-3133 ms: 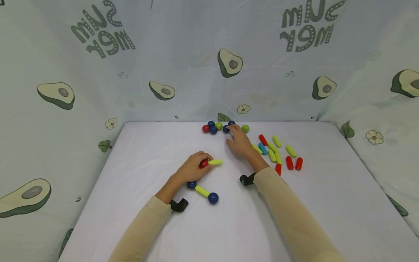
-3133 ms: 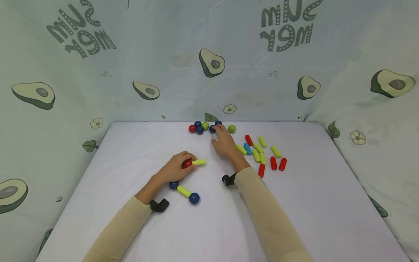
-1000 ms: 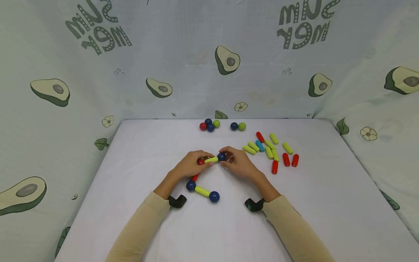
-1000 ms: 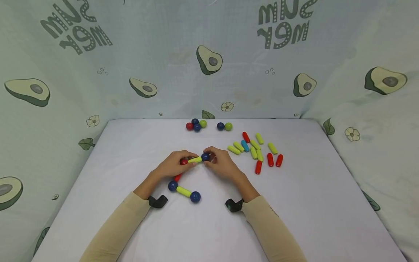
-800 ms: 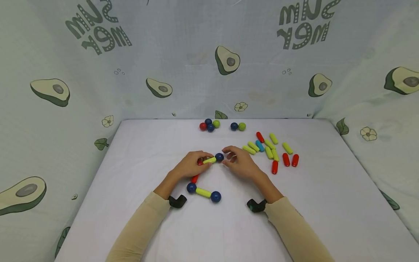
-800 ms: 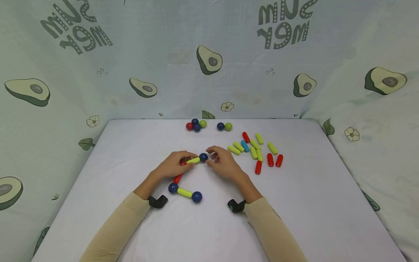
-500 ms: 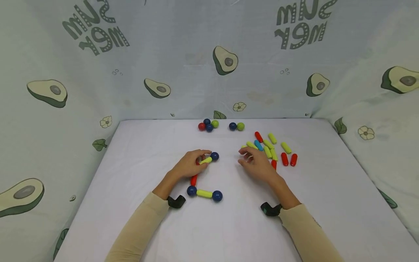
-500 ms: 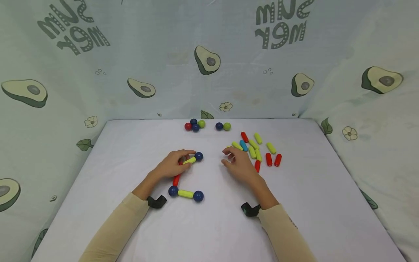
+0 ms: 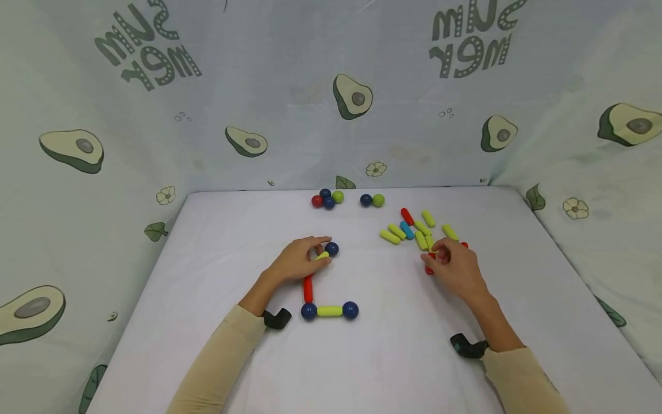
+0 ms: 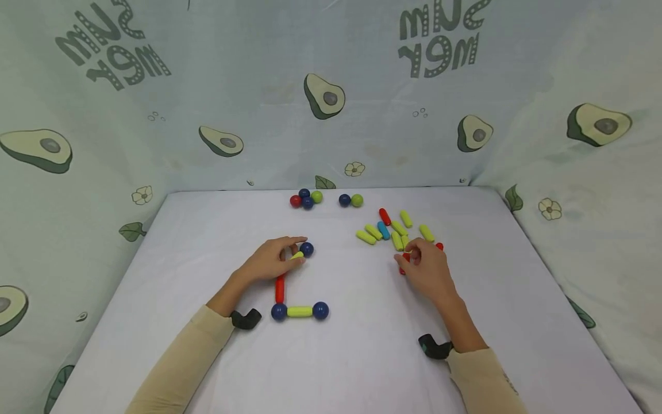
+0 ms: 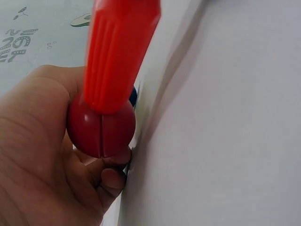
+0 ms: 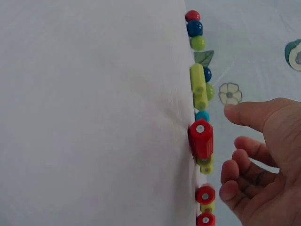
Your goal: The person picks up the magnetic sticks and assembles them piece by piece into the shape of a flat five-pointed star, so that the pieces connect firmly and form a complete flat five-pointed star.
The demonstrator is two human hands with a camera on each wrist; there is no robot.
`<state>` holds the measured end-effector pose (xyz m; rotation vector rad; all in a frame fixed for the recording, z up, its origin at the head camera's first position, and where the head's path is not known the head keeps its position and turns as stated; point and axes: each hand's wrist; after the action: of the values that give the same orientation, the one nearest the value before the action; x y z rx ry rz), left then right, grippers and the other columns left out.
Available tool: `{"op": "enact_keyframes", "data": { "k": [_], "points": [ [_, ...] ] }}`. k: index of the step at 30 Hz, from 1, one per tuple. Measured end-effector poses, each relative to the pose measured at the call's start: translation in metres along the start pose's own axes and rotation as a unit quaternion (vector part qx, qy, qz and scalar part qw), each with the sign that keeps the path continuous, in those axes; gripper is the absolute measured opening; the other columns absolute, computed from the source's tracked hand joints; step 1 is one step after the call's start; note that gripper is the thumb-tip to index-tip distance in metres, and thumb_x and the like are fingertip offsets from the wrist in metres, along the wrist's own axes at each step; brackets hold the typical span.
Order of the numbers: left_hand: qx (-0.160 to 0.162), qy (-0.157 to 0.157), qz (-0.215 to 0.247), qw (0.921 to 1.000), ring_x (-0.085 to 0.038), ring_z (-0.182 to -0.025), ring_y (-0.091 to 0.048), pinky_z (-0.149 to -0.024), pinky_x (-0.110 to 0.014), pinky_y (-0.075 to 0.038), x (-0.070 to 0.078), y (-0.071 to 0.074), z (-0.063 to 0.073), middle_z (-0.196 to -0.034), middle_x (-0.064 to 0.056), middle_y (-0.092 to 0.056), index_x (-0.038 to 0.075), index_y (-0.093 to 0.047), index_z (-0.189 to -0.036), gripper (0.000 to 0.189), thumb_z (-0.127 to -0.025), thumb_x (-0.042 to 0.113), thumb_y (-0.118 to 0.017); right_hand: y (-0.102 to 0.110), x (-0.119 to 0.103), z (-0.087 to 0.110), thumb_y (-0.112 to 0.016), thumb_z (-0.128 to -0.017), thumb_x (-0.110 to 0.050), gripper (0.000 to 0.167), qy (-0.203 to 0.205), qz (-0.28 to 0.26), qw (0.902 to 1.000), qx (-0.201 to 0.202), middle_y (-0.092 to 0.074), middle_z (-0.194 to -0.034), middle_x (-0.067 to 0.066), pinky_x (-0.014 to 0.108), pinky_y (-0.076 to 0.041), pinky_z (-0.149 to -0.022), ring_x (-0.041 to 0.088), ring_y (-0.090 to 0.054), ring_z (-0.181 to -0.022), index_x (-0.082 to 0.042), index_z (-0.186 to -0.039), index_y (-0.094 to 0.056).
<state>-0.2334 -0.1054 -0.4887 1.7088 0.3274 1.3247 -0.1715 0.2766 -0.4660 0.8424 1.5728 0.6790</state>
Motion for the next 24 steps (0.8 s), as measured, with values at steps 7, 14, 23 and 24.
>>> {"op": "enact_keyframes", "data": {
  "k": [7,14,23,24],
  "points": [
    [0.005,0.016,0.009,0.9998,-0.012,-0.072,-0.057,-0.065,-0.025,-0.045,0.0017,0.0033,0.0037,-0.108,0.004,-0.071,0.023,-0.062,-0.142,0.048,-0.096,0.034,-0.07,0.0049,0.0089,0.0044,-0.078,-0.092,-0.034,0.042,-0.062,0.016,0.997,-0.043,-0.061,-0.091,0.013,0.029,-0.046,-0.067,0.025,-0.055,-0.085,0.0,-0.109,-0.059],
    [0.013,0.017,0.06,0.9979,-0.013,-0.074,-0.059,-0.06,-0.024,-0.048,-0.0006,0.0056,0.005,-0.108,0.0,-0.07,0.022,-0.063,-0.141,0.047,-0.096,0.03,-0.072,0.0053,0.0079,0.0069,-0.078,-0.091,-0.035,0.048,-0.054,0.018,0.9957,-0.072,-0.068,-0.09,0.013,0.027,-0.049,-0.068,0.026,-0.06,-0.084,0.002,-0.116,-0.063],
    [0.013,0.023,0.073,0.997,-0.015,-0.081,-0.061,-0.066,-0.025,-0.051,-0.0007,0.0057,0.0058,-0.116,-0.003,-0.074,0.022,-0.058,-0.147,0.055,-0.095,0.03,-0.074,0.0006,0.001,0.0037,-0.075,-0.092,-0.022,0.04,-0.046,0.006,0.9967,-0.067,-0.07,-0.095,0.017,0.027,-0.051,-0.068,0.027,-0.062,-0.085,0.004,-0.121,-0.065],
    [0.016,0.022,0.073,0.997,-0.015,-0.082,-0.061,-0.067,-0.025,-0.052,-0.0008,0.0056,0.0057,-0.116,-0.003,-0.074,0.022,-0.058,-0.147,0.055,-0.095,0.03,-0.074,0.0008,-0.0002,0.003,-0.075,-0.092,-0.022,0.039,-0.04,0.006,0.9972,-0.063,-0.07,-0.095,0.016,0.025,-0.051,-0.067,0.027,-0.062,-0.085,0.004,-0.12,-0.065]
  ]
}}
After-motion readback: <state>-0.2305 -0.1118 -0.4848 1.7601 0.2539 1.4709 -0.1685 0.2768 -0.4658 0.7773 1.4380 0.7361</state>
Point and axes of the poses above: each hand's wrist, its own z-axis away from the middle knuckle, its own y-axis out of the back of the hand, x = y × z
